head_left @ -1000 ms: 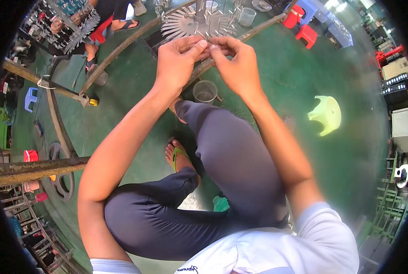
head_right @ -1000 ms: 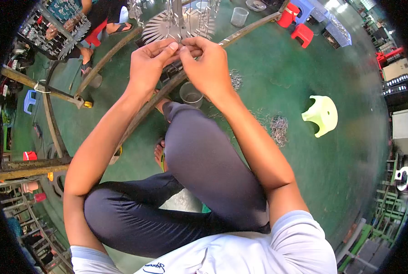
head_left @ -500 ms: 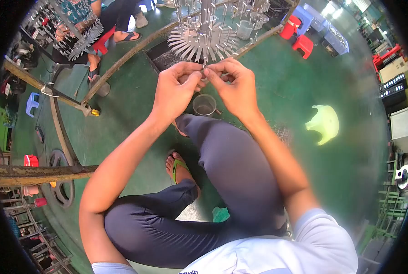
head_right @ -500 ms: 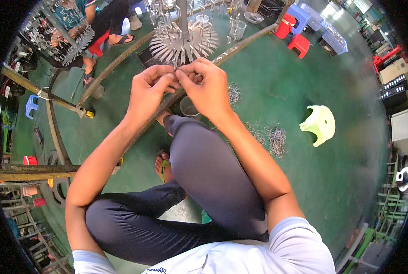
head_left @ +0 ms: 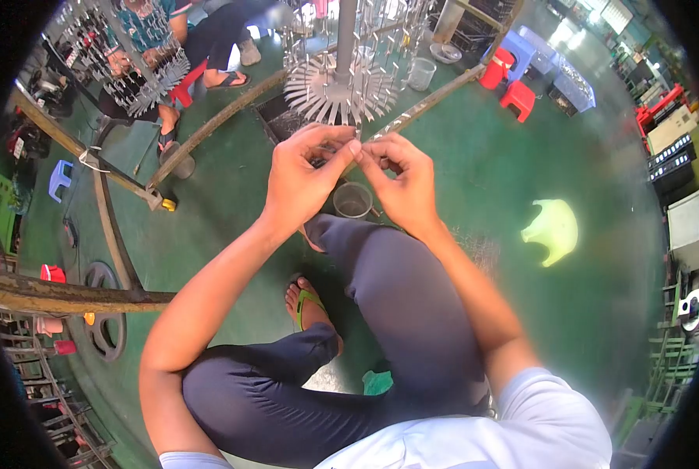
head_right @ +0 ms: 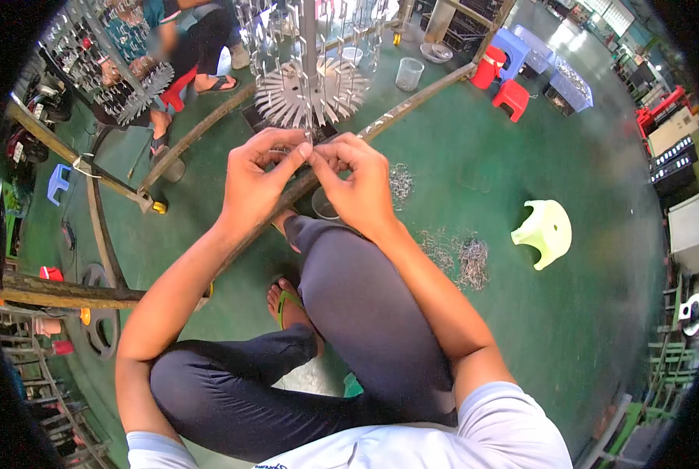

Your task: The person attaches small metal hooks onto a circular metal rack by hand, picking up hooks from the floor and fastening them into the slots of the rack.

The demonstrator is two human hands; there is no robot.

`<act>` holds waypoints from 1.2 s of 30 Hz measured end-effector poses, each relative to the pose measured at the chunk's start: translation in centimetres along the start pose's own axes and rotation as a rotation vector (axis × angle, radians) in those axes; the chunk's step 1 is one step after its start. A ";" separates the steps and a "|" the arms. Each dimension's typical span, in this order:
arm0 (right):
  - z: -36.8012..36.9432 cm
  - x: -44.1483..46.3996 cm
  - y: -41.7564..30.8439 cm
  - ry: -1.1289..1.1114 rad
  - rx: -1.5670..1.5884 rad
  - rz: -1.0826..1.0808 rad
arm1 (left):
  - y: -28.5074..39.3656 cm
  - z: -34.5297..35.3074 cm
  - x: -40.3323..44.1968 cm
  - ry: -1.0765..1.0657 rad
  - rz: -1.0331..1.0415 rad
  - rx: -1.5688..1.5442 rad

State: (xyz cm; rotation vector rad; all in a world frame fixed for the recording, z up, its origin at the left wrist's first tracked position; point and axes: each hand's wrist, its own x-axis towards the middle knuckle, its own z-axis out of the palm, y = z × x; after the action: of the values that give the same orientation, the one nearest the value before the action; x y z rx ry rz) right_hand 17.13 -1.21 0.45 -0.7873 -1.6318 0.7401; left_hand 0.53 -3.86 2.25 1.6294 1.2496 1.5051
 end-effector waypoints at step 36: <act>1.1 0.4 1.4 -0.014 0.453 0.369 | -0.8 0.1 0.2 -0.090 0.157 0.064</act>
State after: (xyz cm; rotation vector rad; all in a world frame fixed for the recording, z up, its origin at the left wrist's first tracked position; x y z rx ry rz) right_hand 16.15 -0.14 -0.67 -0.7551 -1.2697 1.3237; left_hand 0.43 -3.34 1.66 1.8533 1.1543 1.4797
